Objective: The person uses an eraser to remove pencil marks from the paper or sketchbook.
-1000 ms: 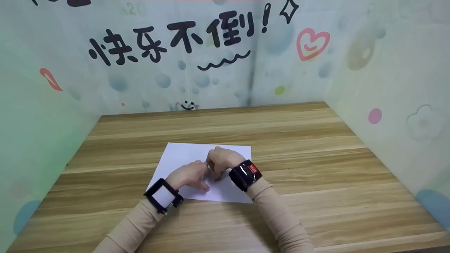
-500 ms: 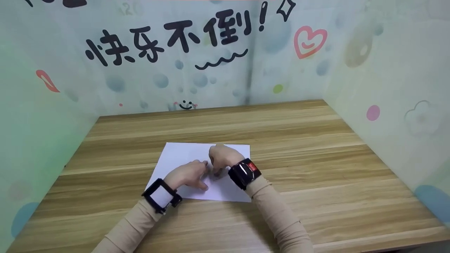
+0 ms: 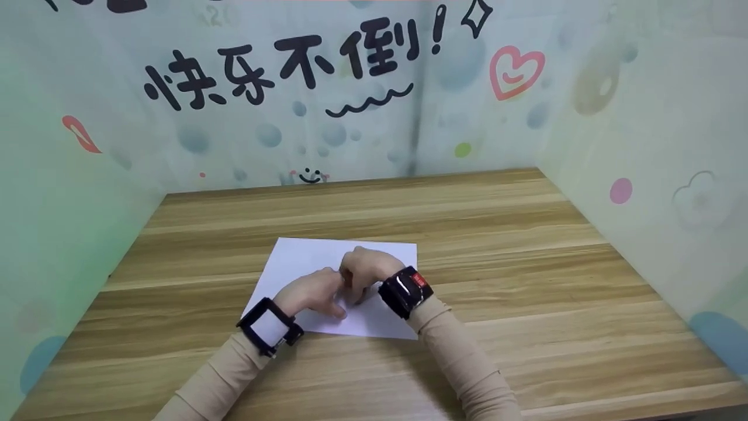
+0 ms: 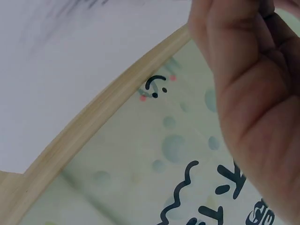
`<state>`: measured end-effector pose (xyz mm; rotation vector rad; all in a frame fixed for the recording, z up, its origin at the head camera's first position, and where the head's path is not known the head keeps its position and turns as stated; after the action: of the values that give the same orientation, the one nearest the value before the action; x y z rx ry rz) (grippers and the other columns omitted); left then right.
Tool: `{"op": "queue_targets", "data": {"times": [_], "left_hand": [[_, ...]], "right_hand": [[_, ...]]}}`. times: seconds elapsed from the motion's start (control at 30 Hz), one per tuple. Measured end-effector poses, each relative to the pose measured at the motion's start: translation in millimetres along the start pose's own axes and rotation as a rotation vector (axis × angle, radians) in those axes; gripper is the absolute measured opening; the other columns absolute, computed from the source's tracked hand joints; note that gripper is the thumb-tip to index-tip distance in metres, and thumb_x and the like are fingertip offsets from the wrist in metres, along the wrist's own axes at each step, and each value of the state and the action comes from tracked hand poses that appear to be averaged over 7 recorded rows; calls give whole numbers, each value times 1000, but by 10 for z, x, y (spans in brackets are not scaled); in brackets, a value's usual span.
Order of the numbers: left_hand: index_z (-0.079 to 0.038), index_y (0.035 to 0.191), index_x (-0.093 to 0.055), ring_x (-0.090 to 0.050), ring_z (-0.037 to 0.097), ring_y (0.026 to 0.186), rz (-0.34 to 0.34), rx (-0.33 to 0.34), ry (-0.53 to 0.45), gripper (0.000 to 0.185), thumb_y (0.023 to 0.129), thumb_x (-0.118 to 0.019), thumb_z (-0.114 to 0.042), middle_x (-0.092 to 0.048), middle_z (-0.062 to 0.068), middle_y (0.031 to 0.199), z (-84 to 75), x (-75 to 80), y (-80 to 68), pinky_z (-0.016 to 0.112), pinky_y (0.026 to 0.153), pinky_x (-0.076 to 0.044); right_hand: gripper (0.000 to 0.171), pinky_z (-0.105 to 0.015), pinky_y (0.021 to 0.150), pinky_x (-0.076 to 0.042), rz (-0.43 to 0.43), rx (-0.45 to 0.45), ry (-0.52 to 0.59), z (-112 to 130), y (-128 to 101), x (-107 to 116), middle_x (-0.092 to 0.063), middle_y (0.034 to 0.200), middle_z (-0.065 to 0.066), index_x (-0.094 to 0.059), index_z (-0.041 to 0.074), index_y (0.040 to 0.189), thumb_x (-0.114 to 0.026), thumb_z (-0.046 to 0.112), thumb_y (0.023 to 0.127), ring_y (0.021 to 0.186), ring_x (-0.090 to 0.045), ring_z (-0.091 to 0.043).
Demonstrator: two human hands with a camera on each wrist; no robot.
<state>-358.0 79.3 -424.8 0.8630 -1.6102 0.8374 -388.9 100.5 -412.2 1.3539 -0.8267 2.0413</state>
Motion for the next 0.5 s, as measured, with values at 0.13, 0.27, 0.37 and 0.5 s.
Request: {"op": "queue_targets", "data": {"times": [0.13,0.27,0.37,0.5], "left_hand": [[-1,79,-63,-54,24,95,-15,1,2,29,68,-77,-24,-60,11,98,-3,19,-12,33,85,-48],[-2,77,-62,-55,25,94,-23,10,-12,29,67,-78,-24,-61,11,99,2,24,-16,34,84,-49],[-3,77,-63,-55,24,93,-17,0,-19,28,67,-78,-23,-61,11,99,-13,10,-10,33,83,-49],[-3,78,-61,-54,23,93,-15,4,-17,28,67,-78,-23,-59,9,97,-11,1,-11,33,82,-49]], "right_hand": [[17,-20,48,-40,-57,-57,4,-43,-30,76,-61,59,4,-64,9,66,-78,7,57,54,-50,-7],[19,-20,50,-42,-48,-28,16,-31,-9,43,-64,63,2,-66,9,72,-79,9,58,55,-52,-7],[21,-19,49,-41,-24,-28,24,-69,0,5,-65,64,2,-67,8,74,-81,12,58,54,-51,-6],[21,-19,50,-38,-46,-69,15,-141,-5,24,-63,62,2,-66,8,71,-82,13,58,55,-49,-6]]}}
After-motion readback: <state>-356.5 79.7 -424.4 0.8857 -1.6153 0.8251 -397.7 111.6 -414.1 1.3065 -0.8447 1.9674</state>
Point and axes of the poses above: each hand's wrist, its own y-axis towards the middle knuckle, its own x-axis out of the back of the hand, z = x × y, the point moved 10 cm from there along y, towards the middle knuckle
